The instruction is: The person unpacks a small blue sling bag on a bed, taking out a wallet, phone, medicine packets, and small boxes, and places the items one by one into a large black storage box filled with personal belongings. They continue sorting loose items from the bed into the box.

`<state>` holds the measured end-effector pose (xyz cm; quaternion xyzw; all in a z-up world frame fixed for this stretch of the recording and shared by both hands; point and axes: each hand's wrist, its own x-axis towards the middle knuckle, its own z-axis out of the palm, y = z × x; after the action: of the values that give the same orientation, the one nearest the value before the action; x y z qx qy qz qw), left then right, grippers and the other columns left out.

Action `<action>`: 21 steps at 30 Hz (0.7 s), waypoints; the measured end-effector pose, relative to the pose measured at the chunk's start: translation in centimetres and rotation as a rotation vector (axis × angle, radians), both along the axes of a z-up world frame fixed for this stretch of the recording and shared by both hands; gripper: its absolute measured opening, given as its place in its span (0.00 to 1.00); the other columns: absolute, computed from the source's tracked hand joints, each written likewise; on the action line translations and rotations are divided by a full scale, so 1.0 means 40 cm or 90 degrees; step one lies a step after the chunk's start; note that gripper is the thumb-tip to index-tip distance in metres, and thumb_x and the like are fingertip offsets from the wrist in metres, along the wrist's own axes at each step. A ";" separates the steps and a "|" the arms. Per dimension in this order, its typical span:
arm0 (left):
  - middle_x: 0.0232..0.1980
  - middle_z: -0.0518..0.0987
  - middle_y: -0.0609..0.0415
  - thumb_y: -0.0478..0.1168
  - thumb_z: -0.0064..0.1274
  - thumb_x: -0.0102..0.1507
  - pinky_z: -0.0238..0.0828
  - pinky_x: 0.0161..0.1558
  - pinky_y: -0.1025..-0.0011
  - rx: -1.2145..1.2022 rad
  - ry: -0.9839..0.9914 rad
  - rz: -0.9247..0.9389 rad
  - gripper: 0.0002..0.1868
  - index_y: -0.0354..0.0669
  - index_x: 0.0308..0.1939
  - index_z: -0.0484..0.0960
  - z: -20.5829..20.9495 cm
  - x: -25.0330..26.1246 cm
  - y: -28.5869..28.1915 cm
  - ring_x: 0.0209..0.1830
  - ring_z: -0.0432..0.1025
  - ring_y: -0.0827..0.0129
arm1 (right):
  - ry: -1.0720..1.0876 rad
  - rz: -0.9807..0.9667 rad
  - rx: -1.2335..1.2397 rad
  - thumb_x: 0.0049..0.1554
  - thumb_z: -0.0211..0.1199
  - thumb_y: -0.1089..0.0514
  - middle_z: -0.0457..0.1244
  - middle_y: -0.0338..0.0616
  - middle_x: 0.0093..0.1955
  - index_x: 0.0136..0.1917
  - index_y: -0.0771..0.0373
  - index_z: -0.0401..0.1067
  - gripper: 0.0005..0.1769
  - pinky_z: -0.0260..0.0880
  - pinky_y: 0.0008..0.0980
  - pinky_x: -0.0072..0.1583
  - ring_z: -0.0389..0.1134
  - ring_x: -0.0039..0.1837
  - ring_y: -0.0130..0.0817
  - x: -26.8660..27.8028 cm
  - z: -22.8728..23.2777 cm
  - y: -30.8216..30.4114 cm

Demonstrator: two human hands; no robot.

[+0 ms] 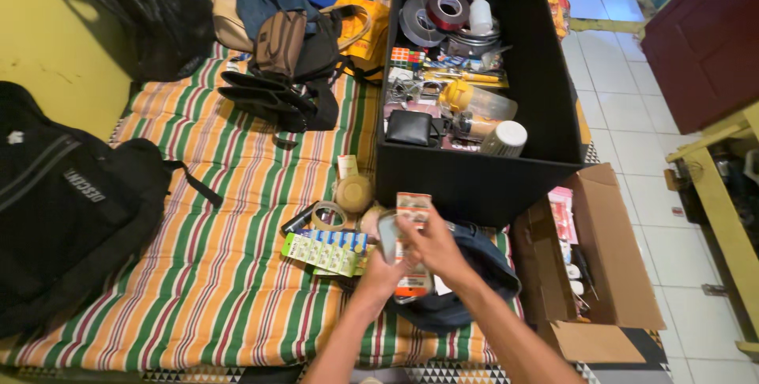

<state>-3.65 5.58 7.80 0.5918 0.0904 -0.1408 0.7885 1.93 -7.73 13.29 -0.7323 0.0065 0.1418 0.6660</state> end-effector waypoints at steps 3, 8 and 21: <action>0.47 0.87 0.46 0.49 0.67 0.55 0.79 0.43 0.63 0.028 0.150 0.143 0.31 0.34 0.57 0.80 -0.018 0.015 0.061 0.42 0.81 0.62 | 0.027 0.067 -0.021 0.65 0.54 0.45 0.68 0.40 0.52 0.64 0.64 0.67 0.23 0.69 0.30 0.49 0.67 0.49 0.26 0.016 -0.012 0.054; 0.43 0.87 0.47 0.44 0.67 0.56 0.80 0.39 0.63 0.233 0.156 0.286 0.25 0.31 0.52 0.84 -0.061 0.071 0.200 0.38 0.83 0.62 | 0.038 0.329 -0.185 0.69 0.57 0.45 0.70 0.55 0.41 0.46 0.73 0.77 0.26 0.70 0.41 0.46 0.68 0.39 0.37 0.004 -0.074 -0.021; 0.63 0.70 0.43 0.42 0.59 0.58 0.41 0.70 0.37 0.938 -0.232 -0.111 0.26 0.39 0.59 0.76 0.026 -0.022 0.021 0.71 0.57 0.49 | 0.028 0.228 -0.627 0.48 0.72 0.40 0.66 0.60 0.60 0.73 0.61 0.57 0.47 0.67 0.47 0.64 0.67 0.64 0.56 -0.038 -0.256 -0.147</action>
<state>-4.53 6.42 8.83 0.9838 -0.0172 -0.0060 0.1786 0.40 -13.59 3.06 -0.9451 -0.0392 0.2488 0.2081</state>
